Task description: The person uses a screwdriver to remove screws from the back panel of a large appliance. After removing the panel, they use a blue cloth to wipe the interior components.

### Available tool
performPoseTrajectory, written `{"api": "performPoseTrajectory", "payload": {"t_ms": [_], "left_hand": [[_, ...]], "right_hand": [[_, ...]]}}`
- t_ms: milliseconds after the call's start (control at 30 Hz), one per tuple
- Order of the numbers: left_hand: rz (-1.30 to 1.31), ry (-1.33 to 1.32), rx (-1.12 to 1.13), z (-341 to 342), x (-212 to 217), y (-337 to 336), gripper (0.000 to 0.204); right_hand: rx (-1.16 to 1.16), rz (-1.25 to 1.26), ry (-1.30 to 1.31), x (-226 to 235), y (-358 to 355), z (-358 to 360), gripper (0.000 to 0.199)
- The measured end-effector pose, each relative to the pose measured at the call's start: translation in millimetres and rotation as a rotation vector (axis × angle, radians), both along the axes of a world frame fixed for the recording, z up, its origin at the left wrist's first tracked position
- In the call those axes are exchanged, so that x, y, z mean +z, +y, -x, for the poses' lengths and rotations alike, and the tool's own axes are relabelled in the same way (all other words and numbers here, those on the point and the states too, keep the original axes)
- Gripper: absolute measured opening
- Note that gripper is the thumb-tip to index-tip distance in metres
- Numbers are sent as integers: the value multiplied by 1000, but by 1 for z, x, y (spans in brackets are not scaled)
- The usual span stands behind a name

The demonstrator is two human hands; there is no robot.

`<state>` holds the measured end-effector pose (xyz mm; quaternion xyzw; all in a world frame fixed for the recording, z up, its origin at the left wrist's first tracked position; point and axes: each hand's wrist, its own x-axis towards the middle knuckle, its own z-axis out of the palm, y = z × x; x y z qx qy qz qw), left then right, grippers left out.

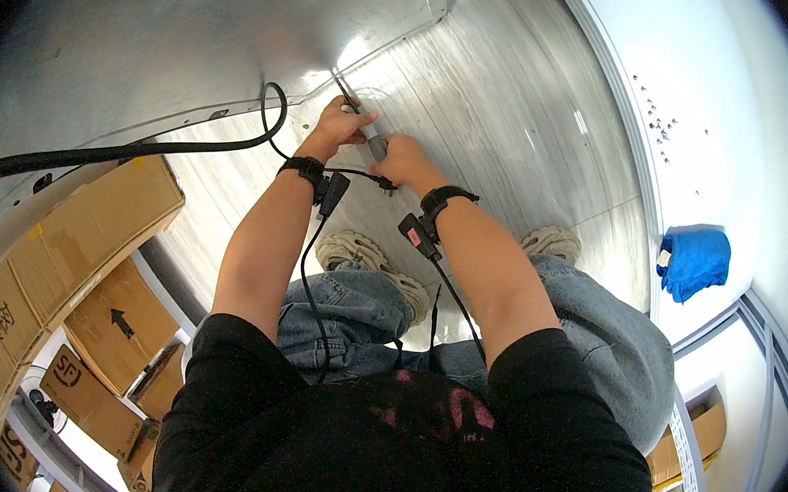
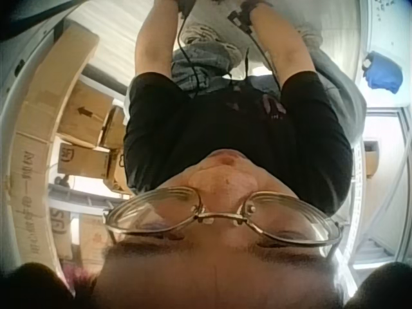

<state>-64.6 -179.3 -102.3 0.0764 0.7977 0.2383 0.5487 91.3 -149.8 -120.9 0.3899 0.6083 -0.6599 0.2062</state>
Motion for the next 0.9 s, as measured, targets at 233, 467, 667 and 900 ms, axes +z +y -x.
{"api": "performPoseTrajectory", "payload": {"t_ms": [233,467,667,900], "left_hand": [[-122,-109,90,13,-21,-12,61],[-213,-139,301,17,-17,-5,72],[-234,-122,344,13,-12,-3,72],[-277,-192,425,21,-17,-8,60]], "right_hand": [[-372,390,-12,-6,5,-4,57],[-3,82,55,-16,-2,-7,44],[-71,-178,113,-20,-10,-4,40],[-40,-195,93,-14,-7,-4,42]]}}
